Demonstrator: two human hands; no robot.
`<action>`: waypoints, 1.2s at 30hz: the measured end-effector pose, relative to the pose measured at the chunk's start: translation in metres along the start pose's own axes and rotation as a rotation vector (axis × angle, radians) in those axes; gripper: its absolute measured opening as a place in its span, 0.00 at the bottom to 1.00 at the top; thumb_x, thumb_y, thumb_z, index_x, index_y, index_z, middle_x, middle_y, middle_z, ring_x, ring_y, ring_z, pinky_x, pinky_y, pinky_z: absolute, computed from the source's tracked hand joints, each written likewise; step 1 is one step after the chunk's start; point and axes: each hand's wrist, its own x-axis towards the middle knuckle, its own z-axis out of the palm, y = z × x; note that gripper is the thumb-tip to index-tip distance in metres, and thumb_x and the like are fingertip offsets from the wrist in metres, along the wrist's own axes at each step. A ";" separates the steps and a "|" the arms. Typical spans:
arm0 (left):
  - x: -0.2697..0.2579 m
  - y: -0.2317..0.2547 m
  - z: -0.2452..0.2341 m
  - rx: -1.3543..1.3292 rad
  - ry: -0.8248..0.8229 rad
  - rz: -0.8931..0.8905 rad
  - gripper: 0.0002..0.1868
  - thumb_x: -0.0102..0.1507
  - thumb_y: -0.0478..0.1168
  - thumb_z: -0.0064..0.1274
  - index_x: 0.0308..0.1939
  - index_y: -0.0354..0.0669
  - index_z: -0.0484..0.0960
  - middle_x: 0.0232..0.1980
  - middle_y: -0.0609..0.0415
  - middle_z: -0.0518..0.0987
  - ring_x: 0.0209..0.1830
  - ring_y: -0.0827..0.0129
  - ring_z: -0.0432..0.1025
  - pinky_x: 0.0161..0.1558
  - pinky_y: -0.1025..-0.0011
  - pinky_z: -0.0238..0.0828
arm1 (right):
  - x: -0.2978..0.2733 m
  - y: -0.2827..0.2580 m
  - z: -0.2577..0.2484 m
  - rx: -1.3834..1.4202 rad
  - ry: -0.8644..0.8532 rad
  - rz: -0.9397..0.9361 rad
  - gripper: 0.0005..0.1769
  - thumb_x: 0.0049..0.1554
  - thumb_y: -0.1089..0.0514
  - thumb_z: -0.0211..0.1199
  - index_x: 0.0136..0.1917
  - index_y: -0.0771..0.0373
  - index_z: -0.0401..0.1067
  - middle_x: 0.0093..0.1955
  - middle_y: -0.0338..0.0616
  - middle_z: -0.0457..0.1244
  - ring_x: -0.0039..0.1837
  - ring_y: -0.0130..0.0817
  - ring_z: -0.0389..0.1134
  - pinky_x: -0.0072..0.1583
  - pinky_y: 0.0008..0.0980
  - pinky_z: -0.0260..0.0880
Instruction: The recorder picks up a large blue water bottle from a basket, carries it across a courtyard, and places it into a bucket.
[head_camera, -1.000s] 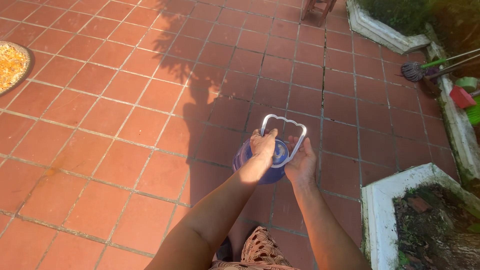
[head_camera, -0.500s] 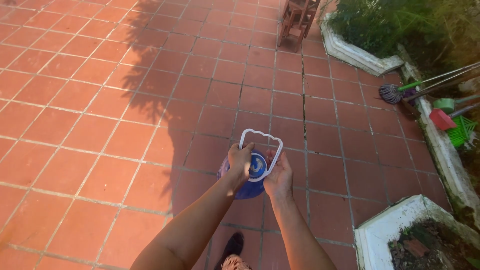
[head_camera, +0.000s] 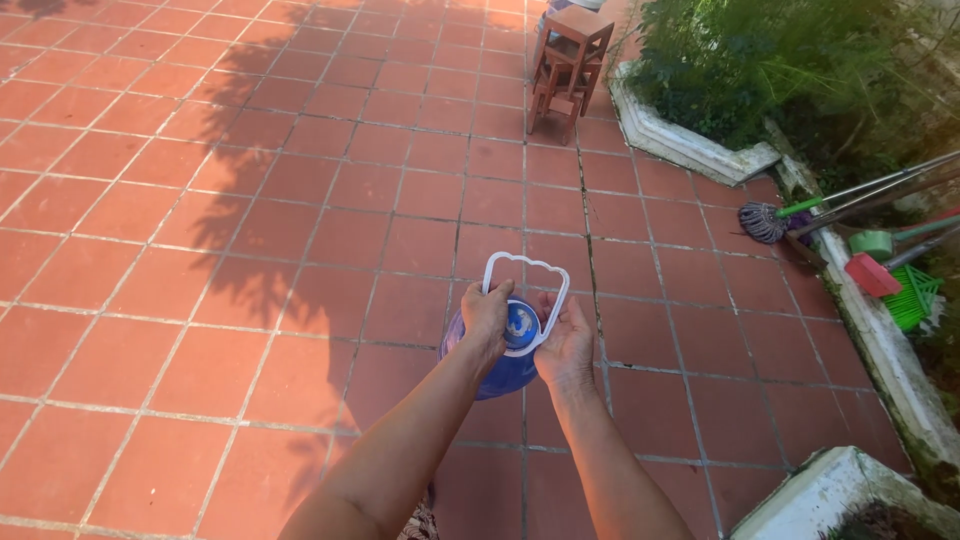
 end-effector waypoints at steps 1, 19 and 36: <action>0.018 0.008 0.005 -0.002 -0.016 -0.004 0.14 0.61 0.39 0.61 0.44 0.36 0.75 0.39 0.50 0.78 0.34 0.70 0.74 0.33 0.70 0.74 | 0.019 0.000 0.008 0.009 -0.009 -0.004 0.21 0.66 0.43 0.51 0.53 0.64 0.69 0.54 0.44 0.64 0.55 0.35 0.65 0.60 0.42 0.69; 0.309 0.135 0.130 0.032 -0.147 -0.028 0.13 0.61 0.39 0.61 0.44 0.36 0.76 0.38 0.50 0.78 0.34 0.70 0.72 0.34 0.70 0.73 | 0.323 -0.019 0.143 0.037 0.078 -0.167 0.18 0.65 0.45 0.54 0.52 0.62 0.71 0.52 0.42 0.65 0.51 0.32 0.65 0.57 0.38 0.69; 0.569 0.152 0.364 0.062 -0.198 -0.096 0.13 0.61 0.38 0.61 0.44 0.37 0.76 0.37 0.51 0.76 0.33 0.68 0.71 0.34 0.67 0.72 | 0.633 -0.135 0.155 0.118 0.206 -0.222 0.18 0.62 0.49 0.56 0.61 0.59 0.71 0.51 0.43 0.64 0.54 0.36 0.64 0.58 0.40 0.68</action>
